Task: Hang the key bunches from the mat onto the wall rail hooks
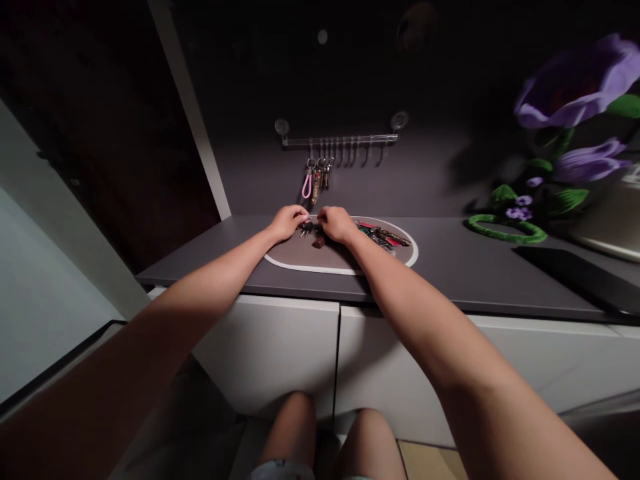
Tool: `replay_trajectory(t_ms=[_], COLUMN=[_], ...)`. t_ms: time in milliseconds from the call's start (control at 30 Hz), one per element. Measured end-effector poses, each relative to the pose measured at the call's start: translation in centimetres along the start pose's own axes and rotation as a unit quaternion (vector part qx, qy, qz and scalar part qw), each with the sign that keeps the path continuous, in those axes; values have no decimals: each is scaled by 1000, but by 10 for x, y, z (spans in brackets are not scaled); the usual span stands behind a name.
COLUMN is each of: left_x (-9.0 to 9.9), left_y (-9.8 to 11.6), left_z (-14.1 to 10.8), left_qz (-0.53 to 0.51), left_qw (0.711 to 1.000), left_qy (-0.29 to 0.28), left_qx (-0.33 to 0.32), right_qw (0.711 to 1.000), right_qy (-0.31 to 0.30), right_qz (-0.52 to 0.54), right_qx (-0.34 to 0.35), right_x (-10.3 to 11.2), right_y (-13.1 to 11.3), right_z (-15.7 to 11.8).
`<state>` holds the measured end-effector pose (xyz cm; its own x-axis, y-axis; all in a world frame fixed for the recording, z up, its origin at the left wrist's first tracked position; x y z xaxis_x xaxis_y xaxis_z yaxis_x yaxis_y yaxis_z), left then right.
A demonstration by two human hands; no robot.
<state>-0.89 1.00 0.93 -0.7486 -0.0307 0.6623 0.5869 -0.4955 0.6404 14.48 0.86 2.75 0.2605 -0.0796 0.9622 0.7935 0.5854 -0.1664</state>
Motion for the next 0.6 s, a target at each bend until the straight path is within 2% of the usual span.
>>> replay_trajectory(t_ms=[100,333,433,600], left_x=[-2,-1,0,0], left_y=[0,5,9,10], left_z=[2,0,-2,-4], left_qz=[-116,-321,-369,-389], left_qw=[993,946,929,921], left_qy=[10,22,5,-4], left_qx=[28,39,39,28], right_qw=[1000,989,974,947], right_qy=[5,59,80,75], right_qz=[15,130,207,300], right_qx=[5,27,53,87], right_x=[1,2,1,-2], right_y=[-1,-1,0,2], right_z=[-1,0,2,5])
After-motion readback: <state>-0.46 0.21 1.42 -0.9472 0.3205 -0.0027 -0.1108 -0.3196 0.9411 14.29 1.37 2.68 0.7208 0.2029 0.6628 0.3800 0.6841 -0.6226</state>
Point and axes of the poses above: each hand's wrist, its own z-axis towards the middle knuckle, its own x-axis out of the back of the hand, y = z × x, the point moved 1 cm from there along z, towards the middle knuckle, and after that the axes turned 15 degrees about -y, right-handed, at the moved point
